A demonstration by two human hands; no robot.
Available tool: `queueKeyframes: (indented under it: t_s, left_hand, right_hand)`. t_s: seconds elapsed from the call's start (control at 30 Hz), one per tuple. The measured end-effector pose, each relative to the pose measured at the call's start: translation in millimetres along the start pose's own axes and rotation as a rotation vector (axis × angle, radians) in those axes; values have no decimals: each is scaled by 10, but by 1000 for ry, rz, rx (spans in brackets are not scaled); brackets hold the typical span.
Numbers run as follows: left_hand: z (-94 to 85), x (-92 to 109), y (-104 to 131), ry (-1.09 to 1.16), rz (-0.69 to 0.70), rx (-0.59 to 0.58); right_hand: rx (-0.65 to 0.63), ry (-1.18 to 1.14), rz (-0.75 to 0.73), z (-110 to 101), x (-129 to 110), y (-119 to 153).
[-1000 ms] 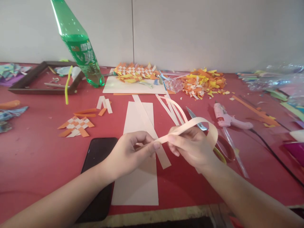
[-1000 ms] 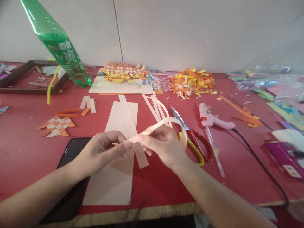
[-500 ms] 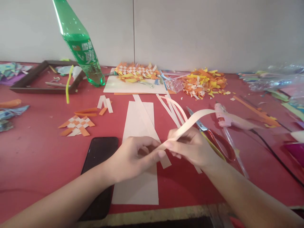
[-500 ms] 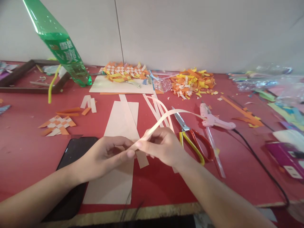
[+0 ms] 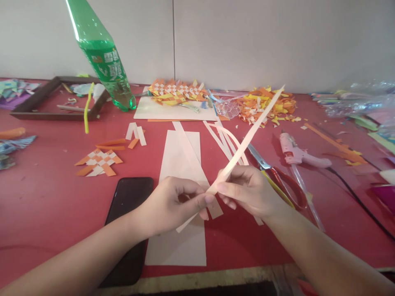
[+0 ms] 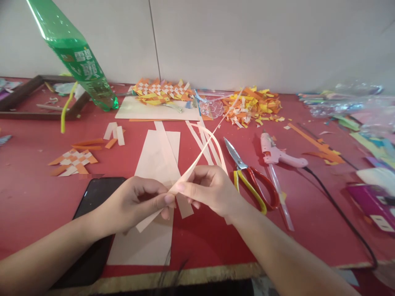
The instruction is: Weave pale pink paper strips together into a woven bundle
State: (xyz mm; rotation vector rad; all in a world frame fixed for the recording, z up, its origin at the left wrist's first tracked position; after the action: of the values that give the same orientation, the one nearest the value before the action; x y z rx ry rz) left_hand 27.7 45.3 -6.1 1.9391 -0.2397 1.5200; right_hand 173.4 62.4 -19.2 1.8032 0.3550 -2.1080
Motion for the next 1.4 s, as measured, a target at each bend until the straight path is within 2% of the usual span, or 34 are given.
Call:
queueKeyframes:
  t_s: [0.23,0.37,0.5,0.77,1.0,1.4]
  left_hand:
    - [16,-17,-3,72,25,-73]
    - [22,-58,-26,91,-24,-106]
    - [32,-73,-36,15,-65,-76]
    - [0,-94,-52,85,-52,8]
    - [-36,-79,-50,60,49,72]
    - [-42,-38,-34,19,11,83]
  right_hand:
    - [-4,35,-5,15,-75,-14]
    - [61,-16,-15,-68,-26,-31]
    - [41,-18,-2,-56,12,-33]
    - [-10,0,-30,21,-1,-25]
    - [58,48,-33,3,14,-17]
    - [118,-14,10,-25,28,-13]
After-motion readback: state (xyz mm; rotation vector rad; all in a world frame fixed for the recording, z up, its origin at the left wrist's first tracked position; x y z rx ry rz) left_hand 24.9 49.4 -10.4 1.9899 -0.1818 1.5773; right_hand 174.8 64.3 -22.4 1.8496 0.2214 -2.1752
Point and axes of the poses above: each hand's wrist, its own y-axis away from the middle knuckle, its own z-axis out of the palm, x = y × z, the point moved 6 cm from there along -y, towards the middle knuckle, and after that the axes turned 7 degrees about -z, right-handed, at the moved point
